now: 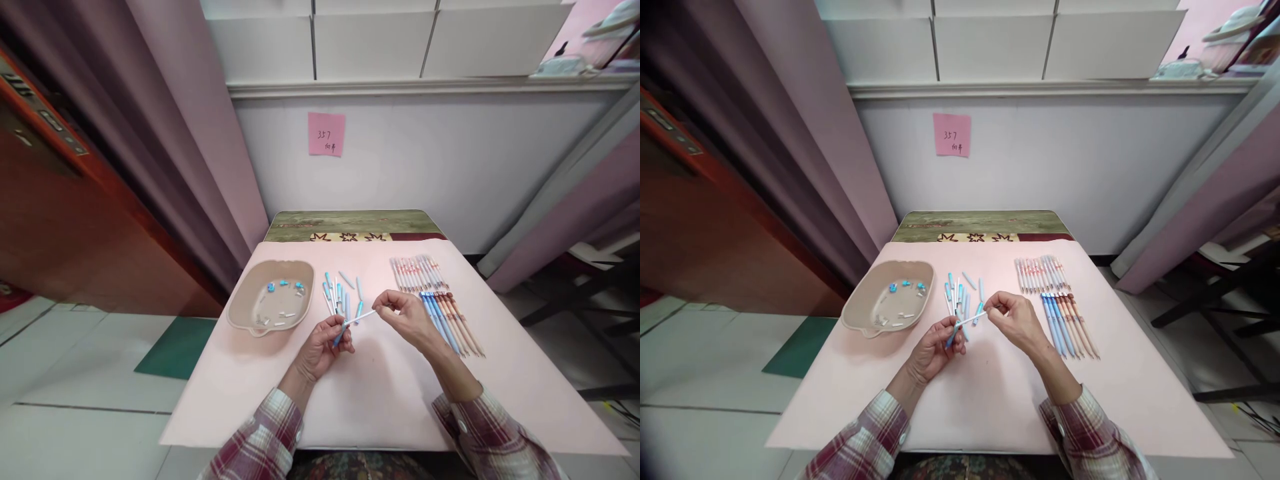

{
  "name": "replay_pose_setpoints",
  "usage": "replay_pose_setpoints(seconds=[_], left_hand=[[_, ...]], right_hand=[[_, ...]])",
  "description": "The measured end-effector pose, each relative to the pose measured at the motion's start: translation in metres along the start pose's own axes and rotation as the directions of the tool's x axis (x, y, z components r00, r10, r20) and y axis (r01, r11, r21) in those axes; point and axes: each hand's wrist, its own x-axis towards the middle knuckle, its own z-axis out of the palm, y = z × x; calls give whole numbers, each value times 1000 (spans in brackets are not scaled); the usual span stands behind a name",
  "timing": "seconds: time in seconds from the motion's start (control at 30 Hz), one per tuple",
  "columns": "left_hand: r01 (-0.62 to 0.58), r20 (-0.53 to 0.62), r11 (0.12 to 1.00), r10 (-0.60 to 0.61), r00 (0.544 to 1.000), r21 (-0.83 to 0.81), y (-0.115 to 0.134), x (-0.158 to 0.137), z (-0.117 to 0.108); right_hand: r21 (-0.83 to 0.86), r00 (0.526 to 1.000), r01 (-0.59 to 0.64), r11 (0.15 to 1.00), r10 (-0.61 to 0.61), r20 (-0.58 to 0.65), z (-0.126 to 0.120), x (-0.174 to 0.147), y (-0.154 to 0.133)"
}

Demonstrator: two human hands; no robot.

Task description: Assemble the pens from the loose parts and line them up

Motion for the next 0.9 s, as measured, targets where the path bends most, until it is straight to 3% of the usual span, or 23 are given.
replay_pose_setpoints(seconds=[0.3, 0.53, 0.77, 0.9], left_hand=[[-13, 30, 999, 12, 999, 41, 0, -1, 1], [26, 38, 992, -31, 999, 121, 1, -2, 6], [70, 70, 978, -85, 994, 199, 1, -3, 8], [87, 70, 973, -104, 992, 213, 1, -2, 6]], right_hand=[[-52, 1000, -1, 999, 0, -18, -3, 4, -2], [-41, 996, -18, 999, 21, 91, -7, 6, -10], [238, 976, -88, 967, 36, 214, 14, 15, -11], [305, 967, -132, 943, 55, 248, 27, 17, -1]])
